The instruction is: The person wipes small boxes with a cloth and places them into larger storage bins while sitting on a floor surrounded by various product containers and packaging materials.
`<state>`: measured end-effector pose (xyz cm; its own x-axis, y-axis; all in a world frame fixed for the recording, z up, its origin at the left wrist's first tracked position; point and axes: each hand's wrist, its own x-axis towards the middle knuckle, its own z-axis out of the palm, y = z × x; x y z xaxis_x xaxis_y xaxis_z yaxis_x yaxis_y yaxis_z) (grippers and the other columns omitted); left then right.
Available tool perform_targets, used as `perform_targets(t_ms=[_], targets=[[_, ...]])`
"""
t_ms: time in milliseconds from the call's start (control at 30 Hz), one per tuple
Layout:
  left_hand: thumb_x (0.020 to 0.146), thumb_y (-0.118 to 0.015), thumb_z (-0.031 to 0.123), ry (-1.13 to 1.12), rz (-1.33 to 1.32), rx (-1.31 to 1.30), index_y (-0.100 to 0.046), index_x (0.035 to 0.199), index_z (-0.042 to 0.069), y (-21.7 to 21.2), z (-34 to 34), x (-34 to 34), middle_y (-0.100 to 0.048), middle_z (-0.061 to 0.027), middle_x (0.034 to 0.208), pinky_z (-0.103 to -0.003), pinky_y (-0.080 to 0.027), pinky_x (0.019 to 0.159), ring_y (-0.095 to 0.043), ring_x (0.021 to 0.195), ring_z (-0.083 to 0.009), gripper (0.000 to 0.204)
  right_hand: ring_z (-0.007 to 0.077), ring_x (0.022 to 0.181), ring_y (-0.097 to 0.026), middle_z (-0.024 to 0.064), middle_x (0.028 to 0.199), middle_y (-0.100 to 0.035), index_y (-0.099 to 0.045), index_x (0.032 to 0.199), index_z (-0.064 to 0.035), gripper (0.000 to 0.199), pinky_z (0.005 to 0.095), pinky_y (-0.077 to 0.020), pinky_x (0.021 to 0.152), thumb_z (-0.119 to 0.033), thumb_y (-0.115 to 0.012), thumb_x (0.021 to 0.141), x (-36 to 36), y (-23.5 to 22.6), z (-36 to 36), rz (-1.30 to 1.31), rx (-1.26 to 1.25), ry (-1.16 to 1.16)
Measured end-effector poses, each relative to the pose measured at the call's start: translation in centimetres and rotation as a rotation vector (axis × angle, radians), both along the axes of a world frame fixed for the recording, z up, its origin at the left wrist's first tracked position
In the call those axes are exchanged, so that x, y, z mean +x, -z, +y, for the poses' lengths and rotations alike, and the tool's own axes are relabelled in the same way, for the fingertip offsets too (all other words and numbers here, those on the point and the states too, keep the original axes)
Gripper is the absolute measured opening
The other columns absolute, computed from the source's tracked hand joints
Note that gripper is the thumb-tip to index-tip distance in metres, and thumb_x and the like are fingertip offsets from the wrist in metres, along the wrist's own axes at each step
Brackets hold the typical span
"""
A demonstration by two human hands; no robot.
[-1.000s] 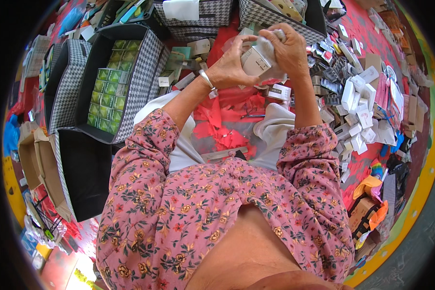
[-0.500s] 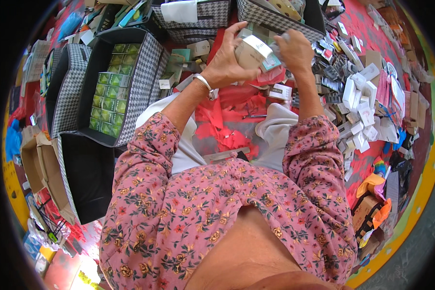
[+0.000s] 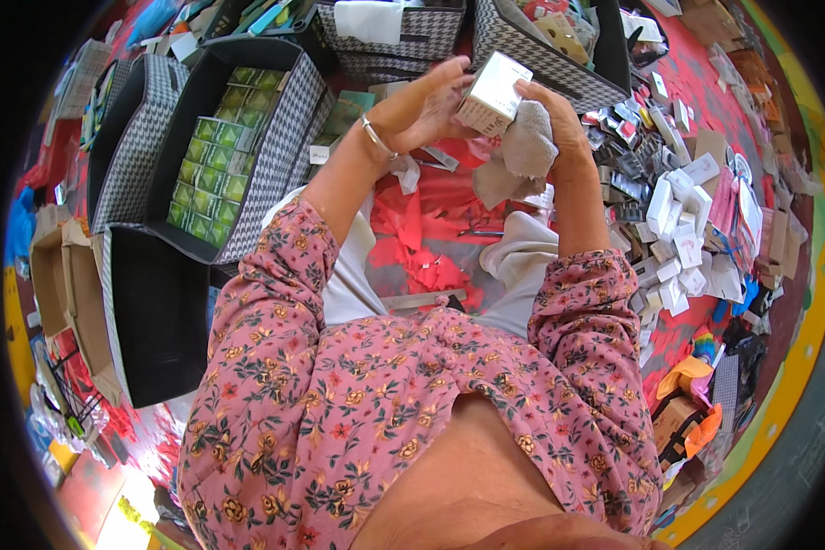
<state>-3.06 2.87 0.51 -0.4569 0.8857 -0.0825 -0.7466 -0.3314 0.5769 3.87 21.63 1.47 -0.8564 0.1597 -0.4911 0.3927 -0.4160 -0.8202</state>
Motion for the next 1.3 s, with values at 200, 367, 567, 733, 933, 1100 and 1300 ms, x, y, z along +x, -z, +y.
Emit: perform_targets(t_ms=[200, 367, 567, 733, 933, 1100, 1300], targets=[[0.057, -0.074, 0.0, -0.166, 0.782, -0.388, -0.01, 0.139, 0.012, 0.3, 1.4, 0.5, -0.038, -0.0085, 0.127, -0.027, -0.042, 0.089, -0.046, 0.108, -0.0171, 0.105, 0.01, 0.066, -0.054, 0.0033, 0.078, -0.058, -0.059, 0.093, -0.0004, 0.034, 0.0224, -0.0434, 0.058, -0.028, -0.064, 0.074, -0.2, -0.4, -0.2, 0.107, -0.005, -0.042], [0.054, -0.075, 0.0, -0.174, 0.688, -0.324, -0.021, 0.133, 0.007, 0.5, 1.1, 0.5, -0.045, -0.0061, 0.118, -0.027, -0.041, 0.091, -0.046, 0.107, -0.0149, 0.096, 0.009, 0.07, -0.054, 0.0032, 0.081, -0.059, -0.059, 0.096, -0.0016, 0.037, 0.0219, -0.0431, 0.061, -0.032, -0.063, 0.076, 0.3, -1.9, -0.7, 0.183, 0.095, -0.123], [0.05, -0.077, 0.002, -0.164, 0.795, -0.48, -0.028, 0.127, 0.004, 0.9, 1.3, 0.4, -0.047, -0.0063, 0.113, -0.027, -0.039, 0.092, -0.046, 0.106, -0.0149, 0.091, 0.0107, 0.061, -0.057, 0.0045, 0.073, -0.061, -0.062, 0.083, -0.0025, 0.028, 0.025, -0.0469, 0.052, -0.03, -0.06, 0.082, 0.5, -3.3, 2.8, 0.342, 0.516, 0.392], [0.049, -0.077, 0.009, -0.044, 0.863, -0.518, -0.033, 0.124, 0.004, -0.5, 1.8, 1.4, -0.048, -0.0068, 0.111, -0.028, -0.038, 0.091, -0.046, 0.105, -0.0152, 0.087, 0.0253, 0.059, -0.057, 0.0079, 0.068, -0.058, -0.062, 0.077, -0.007, 0.016, 0.0321, -0.0451, 0.058, -0.023, -0.065, 0.075, 0.6, -4.3, -3.0, 0.875, 1.295, 0.011], [0.047, -0.079, 0.013, 0.042, 0.727, -0.389, -0.03, 0.125, 0.001, 1.0, 2.0, 2.0, -0.045, -0.01, 0.113, -0.028, -0.033, 0.094, -0.043, 0.108, -0.0184, 0.093, 0.0329, 0.068, -0.059, 0.0167, 0.074, -0.06, -0.059, 0.075, -0.0012, 0.034, 0.0401, -0.045, 0.061, -0.035, -0.06, 0.077, -0.8, 0.9, 4.7, 0.231, 1.619, 0.347], [0.049, -0.079, 0.014, -0.095, 1.061, -0.696, -0.029, 0.126, 0.004, 1.8, 2.1, 0.8, -0.045, -0.0118, 0.113, -0.03, -0.038, 0.091, -0.046, 0.104, -0.0196, 0.092, 0.0195, 0.071, -0.058, 0.0136, 0.085, -0.063, -0.063, 0.087, -0.0003, 0.045, 0.0332, -0.0455, 0.066, -0.044, -0.061, 0.076, -0.2, 0.3, 5.5, 0.119, 0.965, 0.304], [0.053, -0.076, 0.01, -0.304, 1.282, -0.574, -0.015, 0.129, 0.006, 2.5, 2.3, 0.7, -0.045, -0.0159, 0.113, -0.032, -0.04, 0.09, -0.049, 0.103, -0.0259, 0.098, 0.016, 0.077, -0.055, 0.0101, 0.089, -0.061, -0.06, 0.101, 0.0017, 0.054, 0.0273, -0.0437, 0.071, -0.046, -0.061, 0.076, 0.0, -0.3, 0.2, -0.003, 0.563, -0.23]])
